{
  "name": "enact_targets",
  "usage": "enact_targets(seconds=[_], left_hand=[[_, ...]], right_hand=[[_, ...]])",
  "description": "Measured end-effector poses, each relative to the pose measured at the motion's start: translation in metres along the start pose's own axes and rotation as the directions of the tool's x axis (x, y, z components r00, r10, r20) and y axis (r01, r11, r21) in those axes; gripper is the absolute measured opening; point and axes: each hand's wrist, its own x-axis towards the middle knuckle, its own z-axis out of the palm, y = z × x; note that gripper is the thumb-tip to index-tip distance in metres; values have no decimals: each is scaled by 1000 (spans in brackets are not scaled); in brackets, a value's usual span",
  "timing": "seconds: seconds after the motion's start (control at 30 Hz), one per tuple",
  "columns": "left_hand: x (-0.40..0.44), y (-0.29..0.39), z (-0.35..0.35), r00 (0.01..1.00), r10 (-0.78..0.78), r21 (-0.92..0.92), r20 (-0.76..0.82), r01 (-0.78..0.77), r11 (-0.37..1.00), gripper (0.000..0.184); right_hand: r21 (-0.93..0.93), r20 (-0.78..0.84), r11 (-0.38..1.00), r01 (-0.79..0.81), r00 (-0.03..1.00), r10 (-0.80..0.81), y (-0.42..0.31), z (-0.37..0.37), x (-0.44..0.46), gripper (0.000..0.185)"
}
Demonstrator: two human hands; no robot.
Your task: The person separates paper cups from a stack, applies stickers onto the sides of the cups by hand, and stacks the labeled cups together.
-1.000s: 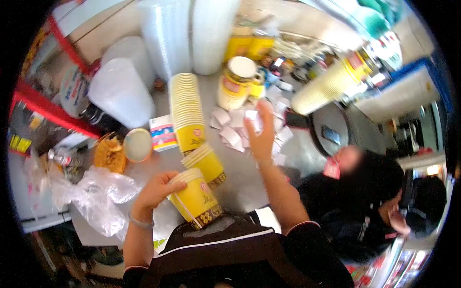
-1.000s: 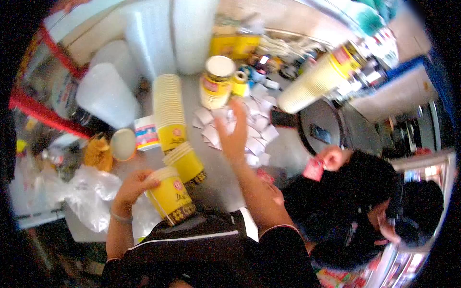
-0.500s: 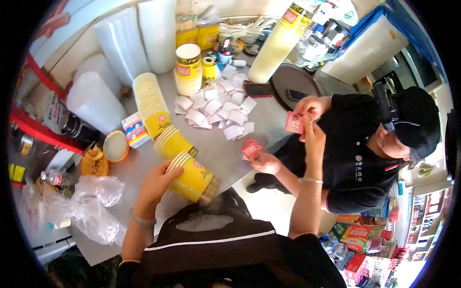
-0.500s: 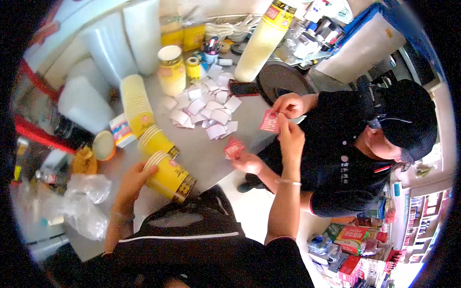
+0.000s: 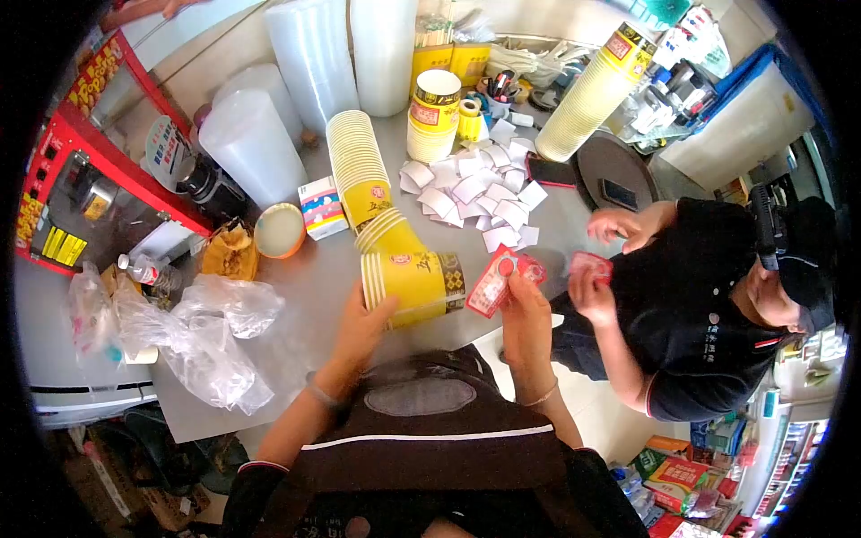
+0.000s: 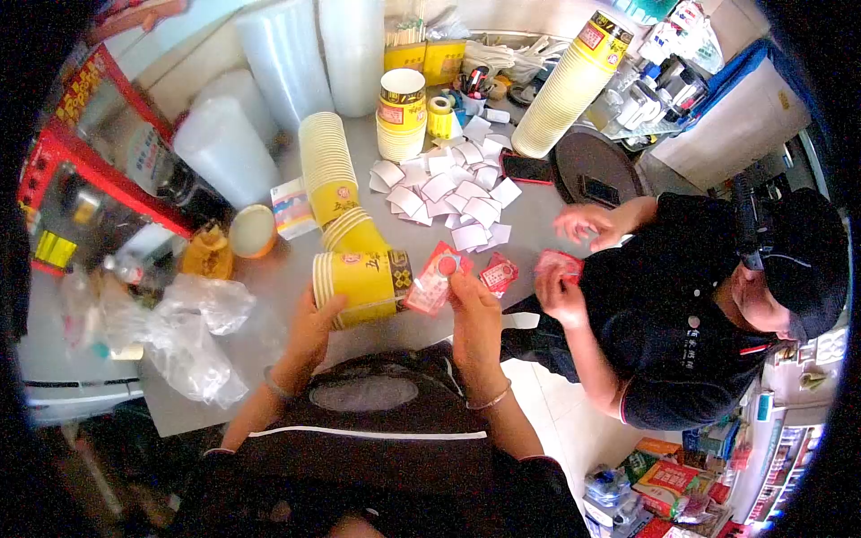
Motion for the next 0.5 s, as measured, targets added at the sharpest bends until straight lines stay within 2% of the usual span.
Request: enact_targets(seconds=[0.03, 0.07, 0.13, 0.2, 0.23, 0.27, 0.33, 0.37, 0.4, 0.43, 0.47, 0.5], left_hand=[[-2, 8, 0, 1000, 17, -16, 10, -16, 1000, 42], [-1, 17, -1, 997, -31, -176, 66, 42, 984, 44], [0, 37, -6, 977, -98, -470, 190, 178, 864, 48], [-3, 57, -1, 932, -187, -507, 312, 330, 796, 48], [-3, 62, 0, 900, -225, -516, 374, 403, 756, 48], [-4, 59, -2, 907, -154, -385, 392, 314, 868, 48], [-7, 51, -7, 890, -20, -98, 456, 72, 993, 49], [-8, 50, -7, 883, -36, -17, 468, 50, 999, 49], [-11, 52, -5, 876, -60, 67, 478, 32, 997, 49], [-12, 53, -5, 870, -86, 149, 486, 14, 989, 50], [-7, 54, -7, 880, -165, -37, 446, 202, 979, 51], [2, 56, -9, 874, -250, -233, 418, 369, 900, 52]], right_hand=[[15, -8, 999, 36, 999, -36, -1, 7, 3, 24], [76, 34, 991, 108, 993, -111, -2, 8, 12, 24], [199, 112, 953, 230, 960, -256, -1, 4, 32, 25], [23, 168, 971, 237, 957, -238, 4, 14, 43, 21], [80, 140, 990, 117, 982, -128, 2, 29, 39, 23], [145, 111, 989, 0, 994, -16, 0, 44, 35, 24], [240, 64, 965, -101, 994, 88, -5, 57, 34, 27], [291, 42, 945, -151, 989, 145, -5, 58, 34, 28], [242, 4, 951, -191, 981, 196, 7, 50, 38, 33], [211, 47, 964, -159, 987, 153, 18, 41, 41, 32], [176, 92, 976, -131, 989, 116, 28, 33, 43, 32], [140, 139, 985, -104, 987, 85, 35, 26, 43, 32]])
